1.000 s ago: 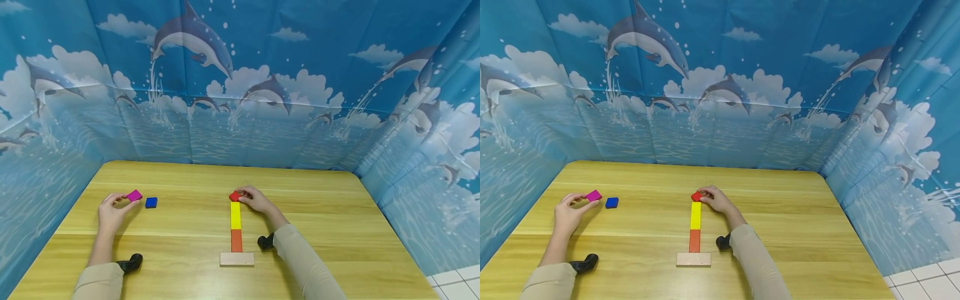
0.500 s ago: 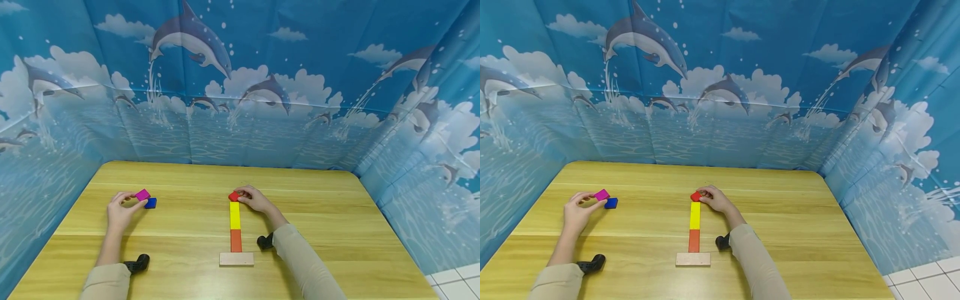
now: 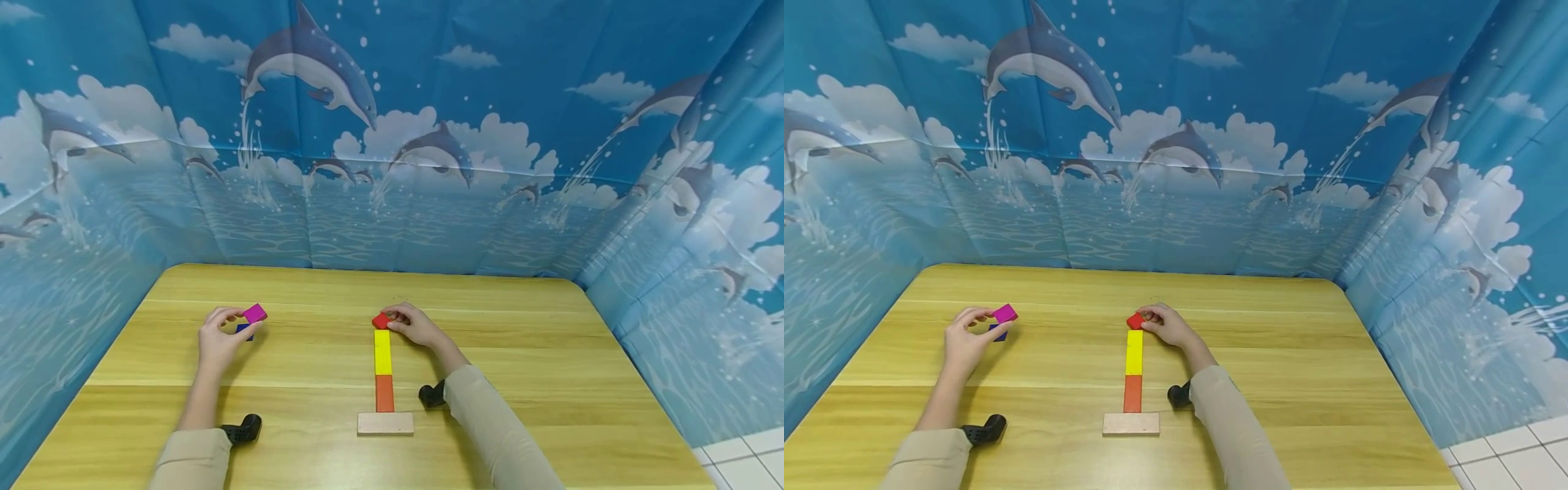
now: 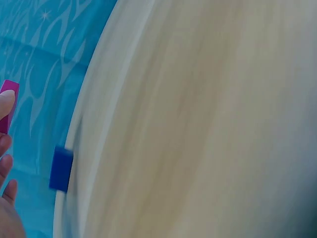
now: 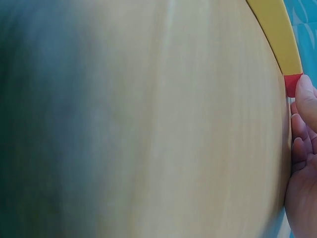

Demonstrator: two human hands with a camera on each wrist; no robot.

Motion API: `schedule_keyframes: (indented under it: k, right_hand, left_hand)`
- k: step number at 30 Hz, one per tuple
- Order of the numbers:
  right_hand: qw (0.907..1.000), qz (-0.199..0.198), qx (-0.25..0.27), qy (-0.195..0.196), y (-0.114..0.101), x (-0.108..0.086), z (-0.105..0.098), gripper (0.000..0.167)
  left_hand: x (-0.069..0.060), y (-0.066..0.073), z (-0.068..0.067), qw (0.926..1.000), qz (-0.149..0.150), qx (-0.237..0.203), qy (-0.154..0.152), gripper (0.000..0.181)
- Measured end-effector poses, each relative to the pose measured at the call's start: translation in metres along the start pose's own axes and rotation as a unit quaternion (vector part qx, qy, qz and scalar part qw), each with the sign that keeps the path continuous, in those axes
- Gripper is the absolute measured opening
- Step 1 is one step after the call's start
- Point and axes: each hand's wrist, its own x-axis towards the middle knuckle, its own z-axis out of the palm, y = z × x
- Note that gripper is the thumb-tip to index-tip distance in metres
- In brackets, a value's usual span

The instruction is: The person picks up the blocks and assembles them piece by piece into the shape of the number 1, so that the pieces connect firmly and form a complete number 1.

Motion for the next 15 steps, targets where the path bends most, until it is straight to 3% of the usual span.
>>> schedule_keyframes:
  k: [7, 15]
  right_hand:
    - [0.9998, 0.010, 0.007, -0.015, -0.028, -0.007, -0.008, 0.031]
    - [0.9998, 0.013, 0.010, -0.015, -0.026, -0.007, -0.008, 0.031]
  left_hand:
    - [-0.002, 0.007, 0.017, 0.9996, -0.008, -0.012, -0.024, 0.032]
    - [-0.004, 0.018, 0.037, 0.9981, 0.046, -0.033, -0.024, 0.032]
